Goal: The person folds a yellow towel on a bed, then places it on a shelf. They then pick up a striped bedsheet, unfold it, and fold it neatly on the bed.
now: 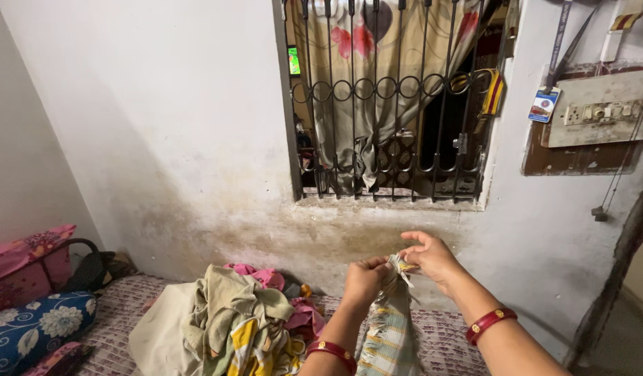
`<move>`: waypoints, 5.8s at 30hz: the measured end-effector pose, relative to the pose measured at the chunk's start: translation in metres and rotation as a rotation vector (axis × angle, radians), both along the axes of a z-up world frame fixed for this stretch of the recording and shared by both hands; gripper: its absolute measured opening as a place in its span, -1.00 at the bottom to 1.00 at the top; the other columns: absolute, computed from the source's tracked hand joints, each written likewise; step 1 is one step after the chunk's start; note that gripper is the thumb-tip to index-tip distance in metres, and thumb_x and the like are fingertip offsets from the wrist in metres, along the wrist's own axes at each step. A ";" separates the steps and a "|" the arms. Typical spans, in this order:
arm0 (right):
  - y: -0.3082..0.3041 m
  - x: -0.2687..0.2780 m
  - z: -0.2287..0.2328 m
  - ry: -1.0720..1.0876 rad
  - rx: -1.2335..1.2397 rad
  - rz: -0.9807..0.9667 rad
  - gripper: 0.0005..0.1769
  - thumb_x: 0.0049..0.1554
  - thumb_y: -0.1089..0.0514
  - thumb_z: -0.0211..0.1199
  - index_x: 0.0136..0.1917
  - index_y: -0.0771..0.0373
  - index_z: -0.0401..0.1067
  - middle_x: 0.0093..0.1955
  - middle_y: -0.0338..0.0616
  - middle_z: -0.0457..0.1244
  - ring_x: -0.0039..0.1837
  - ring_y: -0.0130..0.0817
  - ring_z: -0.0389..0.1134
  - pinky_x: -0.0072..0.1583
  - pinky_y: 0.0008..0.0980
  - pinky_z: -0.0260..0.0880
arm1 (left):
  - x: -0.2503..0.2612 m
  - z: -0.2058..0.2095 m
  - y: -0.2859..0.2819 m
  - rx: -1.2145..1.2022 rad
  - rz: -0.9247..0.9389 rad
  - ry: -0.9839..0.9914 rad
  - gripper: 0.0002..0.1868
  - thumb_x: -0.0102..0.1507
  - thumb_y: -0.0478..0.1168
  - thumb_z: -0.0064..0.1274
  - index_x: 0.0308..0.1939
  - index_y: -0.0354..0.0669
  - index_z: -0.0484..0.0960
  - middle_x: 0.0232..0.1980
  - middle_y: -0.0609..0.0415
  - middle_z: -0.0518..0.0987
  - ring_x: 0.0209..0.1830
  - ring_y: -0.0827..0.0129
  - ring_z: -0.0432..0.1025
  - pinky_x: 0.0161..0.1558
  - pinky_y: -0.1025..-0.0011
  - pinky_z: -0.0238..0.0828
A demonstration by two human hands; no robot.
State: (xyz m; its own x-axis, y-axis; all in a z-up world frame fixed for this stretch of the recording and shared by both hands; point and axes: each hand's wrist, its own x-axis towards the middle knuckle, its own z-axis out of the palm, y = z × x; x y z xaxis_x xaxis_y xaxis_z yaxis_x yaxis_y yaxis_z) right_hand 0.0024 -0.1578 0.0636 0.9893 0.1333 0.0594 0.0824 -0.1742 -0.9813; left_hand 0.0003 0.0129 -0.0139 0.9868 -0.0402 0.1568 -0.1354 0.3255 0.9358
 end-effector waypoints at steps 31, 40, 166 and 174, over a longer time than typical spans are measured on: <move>0.015 -0.030 0.013 -0.311 -0.595 -0.119 -0.36 -0.01 0.33 0.29 0.35 0.05 0.35 -0.06 -0.21 0.38 -0.03 -0.34 0.46 0.04 -0.35 0.50 | -0.017 0.028 0.009 0.261 -0.169 -0.078 -0.62 0.22 -0.53 -0.07 0.11 -0.40 0.63 -0.10 -0.04 0.66 -0.19 0.36 0.54 -0.08 0.41 0.56; -0.003 -0.029 0.003 -0.393 -0.419 -0.118 -0.50 0.02 0.39 0.18 0.23 0.11 0.43 -0.14 -0.26 0.41 -0.14 -0.45 0.43 -0.03 -0.41 0.44 | 0.006 0.000 -0.002 0.354 -0.195 -0.240 -0.78 0.26 -0.39 0.09 -0.02 -0.32 0.69 -0.20 0.16 0.70 -0.25 0.58 0.50 -0.12 0.51 0.47; -0.117 -0.036 0.017 -0.337 -0.044 -0.600 -0.58 0.12 0.45 0.00 0.08 0.15 0.57 -0.09 -0.22 0.38 -0.13 -0.38 0.27 -0.15 -0.40 0.26 | 0.036 0.039 0.045 0.296 -0.218 0.242 -0.80 0.25 -0.17 0.17 -0.30 -0.26 0.64 -0.39 0.01 0.56 -0.50 0.27 0.46 -0.38 0.19 0.54; 0.019 -0.060 -0.016 -0.240 -0.510 -0.321 -0.71 0.02 0.05 0.39 0.00 0.19 0.60 -0.16 -0.11 0.47 -0.08 -0.30 0.47 0.04 -0.30 0.43 | 0.019 0.072 0.013 0.496 -0.233 0.007 -0.86 0.13 -0.29 0.24 -0.37 -0.35 0.74 -0.45 -0.01 0.61 -0.51 0.29 0.48 -0.51 0.27 0.38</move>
